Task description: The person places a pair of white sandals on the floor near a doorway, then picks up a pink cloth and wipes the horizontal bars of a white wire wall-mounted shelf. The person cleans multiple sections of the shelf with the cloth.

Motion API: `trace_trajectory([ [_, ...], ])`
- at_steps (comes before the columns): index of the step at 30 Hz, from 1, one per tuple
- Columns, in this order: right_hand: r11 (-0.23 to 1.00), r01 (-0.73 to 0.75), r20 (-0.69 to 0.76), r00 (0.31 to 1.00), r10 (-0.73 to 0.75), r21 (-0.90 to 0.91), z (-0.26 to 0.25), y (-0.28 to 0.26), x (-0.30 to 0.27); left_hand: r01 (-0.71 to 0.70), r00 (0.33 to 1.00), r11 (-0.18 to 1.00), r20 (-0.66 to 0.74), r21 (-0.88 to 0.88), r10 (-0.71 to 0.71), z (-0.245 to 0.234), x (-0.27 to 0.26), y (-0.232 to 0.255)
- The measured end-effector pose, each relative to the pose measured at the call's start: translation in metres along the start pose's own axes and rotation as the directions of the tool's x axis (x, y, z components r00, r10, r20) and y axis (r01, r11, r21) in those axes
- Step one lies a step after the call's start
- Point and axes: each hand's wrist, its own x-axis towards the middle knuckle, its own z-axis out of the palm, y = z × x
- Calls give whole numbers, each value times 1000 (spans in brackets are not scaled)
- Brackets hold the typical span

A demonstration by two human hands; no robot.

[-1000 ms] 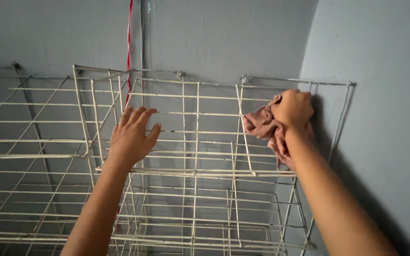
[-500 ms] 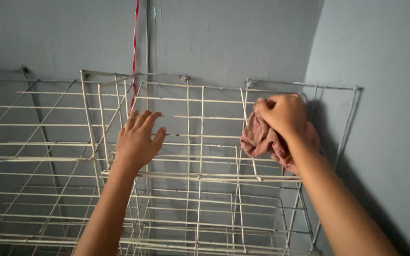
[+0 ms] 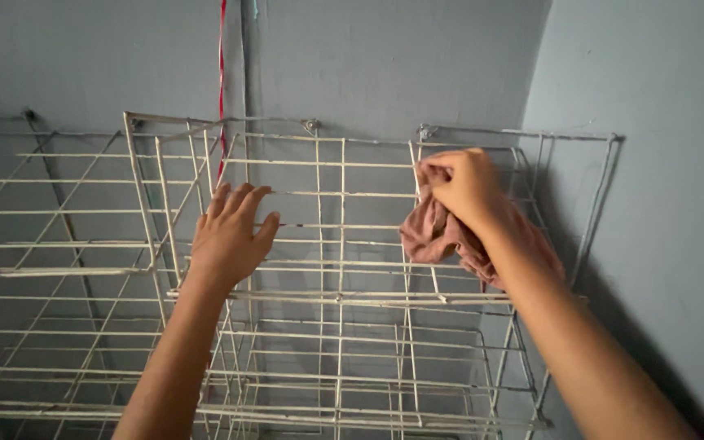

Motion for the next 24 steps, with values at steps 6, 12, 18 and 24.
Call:
trace_trajectory([
  [6,940,-248,-222,955,197,-233,-25,26,-9,-5,1000,1000,10,-13,5,-1,-1,-1],
  [12,805,-390,-175,921,349,-446,-14,26,-7,-31,999,999,-5,-10,31,1,0,-5],
  [18,655,-356,-146,924,354,-666,1,18,-1,-63,997,998,-35,10,63,5,0,-8],
  [24,845,-206,-15,973,229,-494,-1,-5,-2,-57,998,998,-21,-9,56,5,1,-8],
])
